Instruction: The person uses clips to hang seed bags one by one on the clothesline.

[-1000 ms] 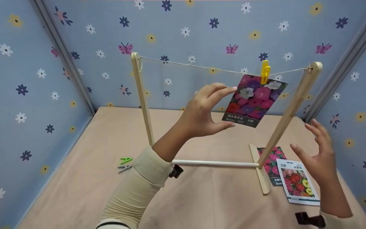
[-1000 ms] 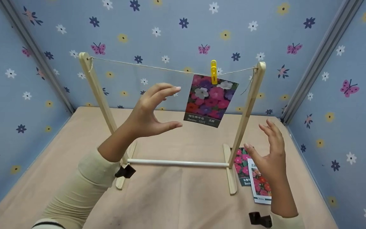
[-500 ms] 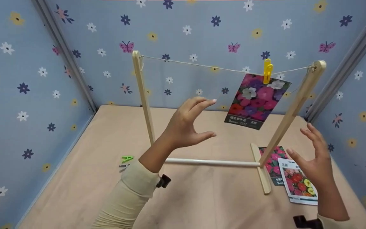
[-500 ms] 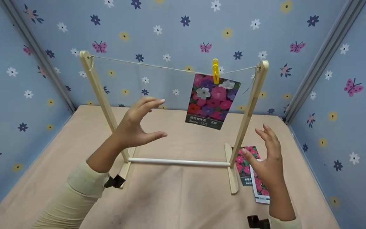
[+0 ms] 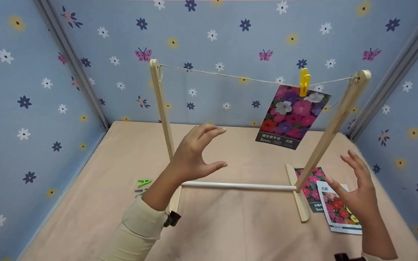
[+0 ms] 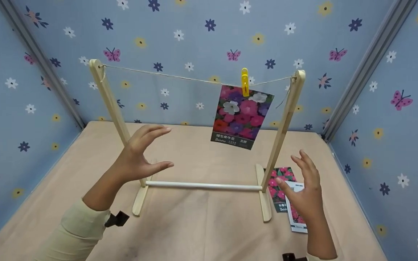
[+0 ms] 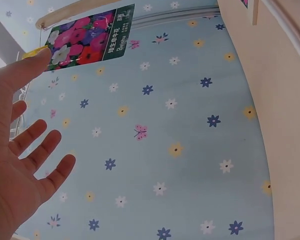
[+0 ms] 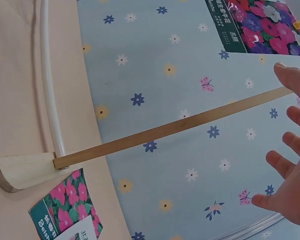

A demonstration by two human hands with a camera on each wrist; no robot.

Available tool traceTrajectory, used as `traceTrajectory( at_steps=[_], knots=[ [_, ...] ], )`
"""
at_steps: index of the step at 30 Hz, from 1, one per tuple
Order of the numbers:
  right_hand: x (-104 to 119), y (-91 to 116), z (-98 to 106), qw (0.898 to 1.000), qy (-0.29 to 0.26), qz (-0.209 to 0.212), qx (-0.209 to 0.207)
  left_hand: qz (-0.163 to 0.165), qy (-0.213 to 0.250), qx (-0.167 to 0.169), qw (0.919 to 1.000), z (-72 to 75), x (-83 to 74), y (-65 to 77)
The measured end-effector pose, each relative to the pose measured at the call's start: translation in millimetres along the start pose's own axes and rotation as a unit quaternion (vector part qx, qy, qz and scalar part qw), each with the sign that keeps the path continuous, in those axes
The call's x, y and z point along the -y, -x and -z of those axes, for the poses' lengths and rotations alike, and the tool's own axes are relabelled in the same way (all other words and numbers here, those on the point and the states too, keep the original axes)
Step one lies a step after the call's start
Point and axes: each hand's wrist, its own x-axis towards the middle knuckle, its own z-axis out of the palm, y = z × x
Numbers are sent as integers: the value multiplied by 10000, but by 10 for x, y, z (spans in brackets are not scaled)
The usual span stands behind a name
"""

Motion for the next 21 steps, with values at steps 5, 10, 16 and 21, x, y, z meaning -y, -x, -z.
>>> traceTrajectory(
  at_steps=[5,10,16,21],
  knots=[
    [-77,35,13,9999,-35,83,69,148,-53,-67,9999,91,43,154],
    [-140,74,22,9998,71,-62,153,436,-110,-94,9989,169,92,322],
    [-182,112,40,9993,214,-216,213,623,-194,-242,9976,252,158,485],
    [-198,137,57,9991,202,-250,275,903,-221,-398,9949,320,210,638]
  ],
)
